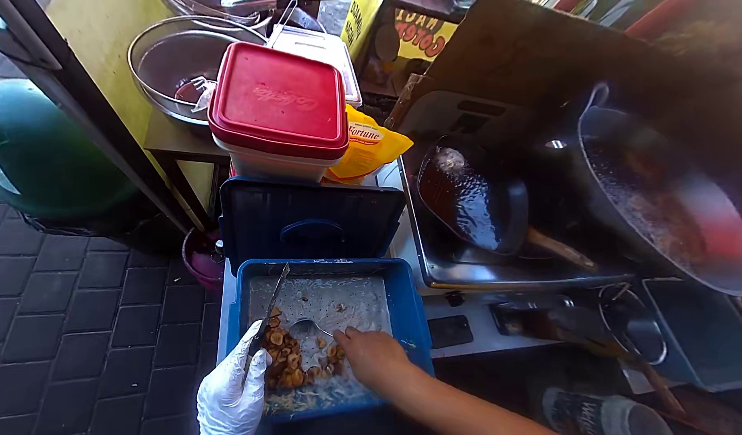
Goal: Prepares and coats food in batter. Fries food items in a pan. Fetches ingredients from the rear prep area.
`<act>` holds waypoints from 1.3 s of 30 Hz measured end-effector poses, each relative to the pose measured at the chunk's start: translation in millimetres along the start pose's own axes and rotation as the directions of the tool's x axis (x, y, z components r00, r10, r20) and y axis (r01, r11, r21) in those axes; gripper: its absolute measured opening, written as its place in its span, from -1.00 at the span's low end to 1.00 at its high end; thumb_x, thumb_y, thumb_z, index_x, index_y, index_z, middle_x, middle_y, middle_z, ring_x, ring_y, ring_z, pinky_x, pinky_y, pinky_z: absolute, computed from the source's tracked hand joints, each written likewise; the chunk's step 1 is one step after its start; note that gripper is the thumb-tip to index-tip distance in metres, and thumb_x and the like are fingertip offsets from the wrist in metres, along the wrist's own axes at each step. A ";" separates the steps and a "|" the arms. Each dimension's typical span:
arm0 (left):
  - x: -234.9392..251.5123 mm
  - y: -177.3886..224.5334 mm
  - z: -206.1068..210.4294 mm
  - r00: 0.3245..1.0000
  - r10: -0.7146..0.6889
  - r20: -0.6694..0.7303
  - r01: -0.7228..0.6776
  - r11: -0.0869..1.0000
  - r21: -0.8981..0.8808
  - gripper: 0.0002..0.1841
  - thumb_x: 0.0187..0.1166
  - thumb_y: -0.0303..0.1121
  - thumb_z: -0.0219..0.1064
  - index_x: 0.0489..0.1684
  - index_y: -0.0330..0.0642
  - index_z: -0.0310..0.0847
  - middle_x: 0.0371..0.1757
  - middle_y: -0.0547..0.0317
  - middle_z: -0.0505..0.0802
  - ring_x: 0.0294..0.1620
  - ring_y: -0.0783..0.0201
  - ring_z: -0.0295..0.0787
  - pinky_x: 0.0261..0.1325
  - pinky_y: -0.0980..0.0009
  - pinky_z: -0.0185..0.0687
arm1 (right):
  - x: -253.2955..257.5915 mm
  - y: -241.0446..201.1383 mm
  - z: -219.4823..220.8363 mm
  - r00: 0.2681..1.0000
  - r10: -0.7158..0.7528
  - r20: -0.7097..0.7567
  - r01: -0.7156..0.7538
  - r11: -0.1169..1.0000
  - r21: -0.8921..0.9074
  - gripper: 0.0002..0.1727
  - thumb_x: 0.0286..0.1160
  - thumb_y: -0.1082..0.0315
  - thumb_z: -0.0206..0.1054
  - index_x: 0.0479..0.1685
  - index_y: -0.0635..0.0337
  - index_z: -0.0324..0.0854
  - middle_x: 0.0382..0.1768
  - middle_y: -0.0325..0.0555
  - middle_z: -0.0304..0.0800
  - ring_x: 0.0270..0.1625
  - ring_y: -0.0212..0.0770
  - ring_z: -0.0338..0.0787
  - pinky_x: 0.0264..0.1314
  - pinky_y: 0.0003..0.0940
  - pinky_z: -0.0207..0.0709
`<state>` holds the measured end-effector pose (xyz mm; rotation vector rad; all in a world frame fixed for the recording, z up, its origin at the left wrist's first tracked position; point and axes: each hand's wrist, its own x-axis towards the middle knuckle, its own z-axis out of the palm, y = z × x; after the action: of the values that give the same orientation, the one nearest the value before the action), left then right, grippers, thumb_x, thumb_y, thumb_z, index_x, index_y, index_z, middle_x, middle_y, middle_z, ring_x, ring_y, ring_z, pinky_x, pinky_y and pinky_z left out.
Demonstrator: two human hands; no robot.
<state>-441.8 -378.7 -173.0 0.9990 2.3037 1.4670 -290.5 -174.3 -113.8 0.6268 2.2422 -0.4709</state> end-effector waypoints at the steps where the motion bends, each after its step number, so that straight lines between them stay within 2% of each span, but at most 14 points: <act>1: -0.2 -1.0 1.8 1.000 0.018 -0.016 -0.018 0.999 0.045 -0.57 0.73 -0.14 0.16 0.37 -0.15 0.74 -0.05 0.24 0.96 -0.15 0.49 0.88 -0.03 0.41 0.84 | -7.1 -0.7 9.9 1.000 0.009 0.000 -0.009 1.000 -0.009 -0.49 0.66 0.47 0.10 0.61 0.13 0.43 0.22 0.26 0.74 0.04 0.34 0.84 0.01 0.31 0.69; 4: -3.8 -5.5 6.9 0.994 0.093 -0.054 -0.085 0.988 0.132 -0.57 0.73 -0.12 0.15 0.40 -0.10 0.73 0.01 0.19 0.96 -0.11 0.44 0.90 -0.04 0.34 0.85 | -34.9 6.4 21.7 0.995 -0.017 0.095 0.023 0.998 -0.064 -0.47 0.65 0.49 0.07 0.64 0.15 0.37 0.21 0.29 0.74 0.02 0.38 0.85 -0.04 0.34 0.69; 8: -4.3 -9.2 9.9 0.982 0.184 -0.045 -0.171 0.962 0.212 -0.58 0.72 -0.08 0.16 0.40 0.03 0.75 0.05 0.19 0.96 -0.09 0.36 0.92 -0.09 0.29 0.83 | -56.9 29.7 7.3 0.995 -0.046 0.086 0.057 0.990 -0.130 -0.58 0.65 0.48 0.09 0.44 0.10 0.56 0.12 0.21 0.79 -0.04 0.33 0.86 -0.10 0.32 0.69; 13: -4.3 -10.5 9.3 0.976 0.215 -0.035 -0.204 0.956 0.211 -0.58 0.71 -0.08 0.18 0.41 0.02 0.75 0.07 0.18 0.95 -0.06 0.37 0.92 -0.06 0.32 0.83 | -42.9 24.9 4.4 0.991 0.133 -0.030 -0.136 0.976 -0.169 -0.49 0.65 0.55 0.02 0.57 0.13 0.49 0.22 0.24 0.75 0.01 0.31 0.86 -0.07 0.24 0.72; 17: -3.9 -7.5 10.2 0.973 0.227 -0.031 -0.211 0.941 0.264 -0.57 0.69 -0.08 0.19 0.39 0.03 0.76 -0.06 0.16 0.96 -0.18 0.30 0.90 -0.20 0.27 0.79 | -48.9 8.1 19.6 0.963 0.263 0.057 -0.248 0.948 -0.198 -0.46 0.63 0.55 0.02 0.63 0.27 0.39 0.23 0.29 0.74 0.03 0.32 0.87 -0.04 0.20 0.74; 21: -4.1 -8.5 10.3 0.974 0.224 -0.034 -0.209 0.945 0.252 -0.58 0.69 -0.08 0.20 0.39 0.03 0.76 -0.04 0.17 0.96 -0.14 0.31 0.90 -0.13 0.28 0.81 | -59.6 14.1 16.2 0.941 0.243 0.237 -0.215 0.967 -0.136 -0.59 0.57 0.50 0.13 0.40 0.24 0.52 0.14 0.26 0.79 0.12 0.33 0.84 0.03 0.30 0.70; 23: -1.6 -7.9 11.5 0.974 0.224 -0.038 -0.209 0.948 0.241 -0.58 0.68 -0.08 0.20 0.37 0.04 0.78 -0.08 0.19 0.95 -0.18 0.32 0.89 -0.18 0.28 0.79 | -59.7 6.4 9.3 0.936 0.217 0.277 -0.194 0.975 -0.107 -0.66 0.54 0.47 0.18 0.27 0.21 0.59 0.08 0.25 0.81 0.10 0.33 0.84 0.00 0.33 0.69; 26: -2.4 -8.7 11.9 0.973 0.227 -0.035 -0.213 0.949 0.232 -0.58 0.68 -0.08 0.20 0.37 0.03 0.78 -0.05 0.18 0.95 -0.15 0.32 0.90 -0.15 0.28 0.81 | -59.1 -3.0 8.0 0.944 0.163 0.286 -0.145 0.986 -0.086 -0.70 0.62 0.43 0.12 0.22 0.17 0.61 0.05 0.22 0.81 0.08 0.31 0.85 -0.03 0.34 0.70; 28: -2.3 -10.6 12.0 0.973 0.229 -0.038 -0.218 0.957 0.193 -0.58 0.67 -0.08 0.21 0.38 0.03 0.77 -0.04 0.20 0.95 -0.13 0.35 0.89 -0.11 0.31 0.81 | -62.8 7.3 10.4 0.975 0.067 0.210 -0.063 0.998 -0.026 -0.70 0.73 0.33 0.01 0.19 0.08 0.64 0.02 0.15 0.82 0.08 0.25 0.86 -0.02 0.31 0.71; 31: -1.2 -13.2 7.1 0.978 0.207 -0.023 -0.206 0.978 0.040 -0.59 0.64 -0.12 0.28 0.39 0.02 0.76 0.07 0.20 0.93 0.01 0.38 0.88 0.07 0.32 0.83 | -77.1 28.5 21.9 0.989 -0.096 -0.111 0.104 0.992 0.068 -0.60 0.81 0.23 -0.06 0.28 -0.04 0.70 -0.06 0.03 0.86 -0.01 0.13 0.90 -0.09 0.21 0.74; 33: -0.3 -11.5 -10.5 0.985 0.170 0.027 -0.169 0.985 -0.017 -0.58 0.60 -0.15 0.30 0.42 0.07 0.74 0.07 0.21 0.90 0.01 0.39 0.83 0.08 0.33 0.81 | -79.8 39.2 37.6 0.895 -0.147 -0.421 0.178 0.983 0.035 -0.61 0.77 0.22 0.02 0.26 -0.11 0.77 -0.25 -0.08 0.83 -0.27 -0.02 0.89 -0.36 0.02 0.75; 34: -1.3 -9.8 -23.1 0.988 0.145 0.058 -0.145 0.989 -0.001 -0.57 0.59 -0.14 0.28 0.42 0.11 0.74 0.01 0.24 0.89 -0.05 0.41 0.80 0.02 0.35 0.78 | -78.9 42.6 42.2 0.848 -0.145 -0.510 0.186 0.982 0.031 -0.61 0.78 0.20 0.04 0.26 -0.11 0.79 -0.29 -0.11 0.81 -0.33 -0.07 0.87 -0.41 -0.06 0.74; 37: -8.8 0.6 -71.7 0.949 0.019 0.315 -0.048 0.995 0.086 -0.56 0.62 -0.12 0.25 0.47 0.21 0.70 -0.06 0.23 0.86 -0.14 0.39 0.76 -0.07 0.32 0.74 | -73.4 43.4 48.1 0.830 -0.098 -0.550 0.198 0.972 0.125 -0.58 0.79 0.20 0.02 0.36 -0.11 0.76 -0.27 -0.11 0.79 -0.29 -0.11 0.83 -0.28 -0.11 0.75; 39: -10.4 15.1 -98.2 0.843 -0.104 0.528 -0.019 0.975 0.222 -0.57 0.67 -0.07 0.23 0.50 0.26 0.68 -0.04 0.14 0.87 -0.12 0.22 0.81 -0.08 0.10 0.74 | -68.0 37.1 51.8 0.844 -0.096 -0.527 0.214 0.962 0.169 -0.57 0.76 0.24 0.02 0.41 -0.11 0.73 -0.23 -0.09 0.78 -0.26 -0.12 0.83 -0.25 -0.12 0.76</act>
<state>-479.4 -451.1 -115.3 1.2200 2.0666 0.7763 -199.4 -190.1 -102.2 0.7564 2.7931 -0.7112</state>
